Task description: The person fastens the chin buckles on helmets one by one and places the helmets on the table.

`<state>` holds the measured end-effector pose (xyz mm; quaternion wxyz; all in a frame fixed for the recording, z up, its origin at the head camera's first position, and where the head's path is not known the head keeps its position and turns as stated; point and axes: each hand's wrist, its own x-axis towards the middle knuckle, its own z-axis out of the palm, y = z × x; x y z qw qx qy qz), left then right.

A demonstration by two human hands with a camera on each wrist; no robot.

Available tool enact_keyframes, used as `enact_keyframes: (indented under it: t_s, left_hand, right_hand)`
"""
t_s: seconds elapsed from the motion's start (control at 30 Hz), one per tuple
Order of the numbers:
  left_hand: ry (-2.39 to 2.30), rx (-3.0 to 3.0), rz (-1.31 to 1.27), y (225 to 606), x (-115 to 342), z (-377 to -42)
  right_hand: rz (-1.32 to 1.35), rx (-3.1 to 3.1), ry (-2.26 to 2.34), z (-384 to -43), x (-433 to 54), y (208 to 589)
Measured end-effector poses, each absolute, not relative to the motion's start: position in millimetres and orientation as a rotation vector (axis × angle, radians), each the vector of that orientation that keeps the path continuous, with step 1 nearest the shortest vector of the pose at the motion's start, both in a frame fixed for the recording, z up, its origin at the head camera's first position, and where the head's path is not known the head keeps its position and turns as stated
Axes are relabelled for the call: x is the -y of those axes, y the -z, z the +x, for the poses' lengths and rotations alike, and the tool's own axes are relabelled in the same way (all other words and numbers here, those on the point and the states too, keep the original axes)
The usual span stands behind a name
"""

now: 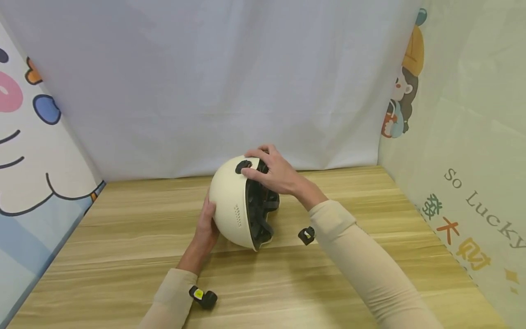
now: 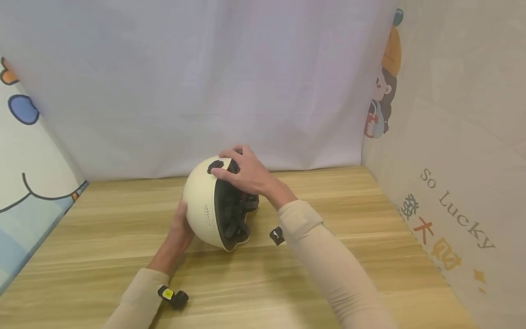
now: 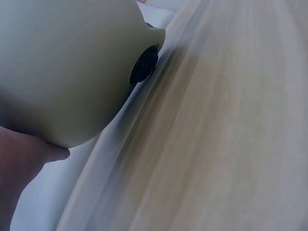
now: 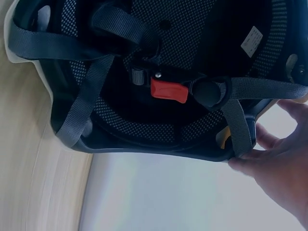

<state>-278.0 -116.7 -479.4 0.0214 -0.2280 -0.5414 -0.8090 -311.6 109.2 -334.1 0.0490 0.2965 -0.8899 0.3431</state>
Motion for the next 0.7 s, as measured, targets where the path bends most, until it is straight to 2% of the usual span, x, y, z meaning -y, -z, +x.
enact_keyframes:
  t_s: [0.3,0.53,0.7]
  left_hand:
    - [2.515,1.704,-0.733,474,117,-280]
    - [2.73,1.588,-0.627,470,119,-272]
    - [2.706,1.592,-0.698,470,119,-272]
  right_hand:
    - [0.925,2.652,-1.059,-308,-119,341]
    - [0.9,2.552,-1.147,-306,-128,353]
    - [0.891,2.501,-1.155,-306,-132,358]
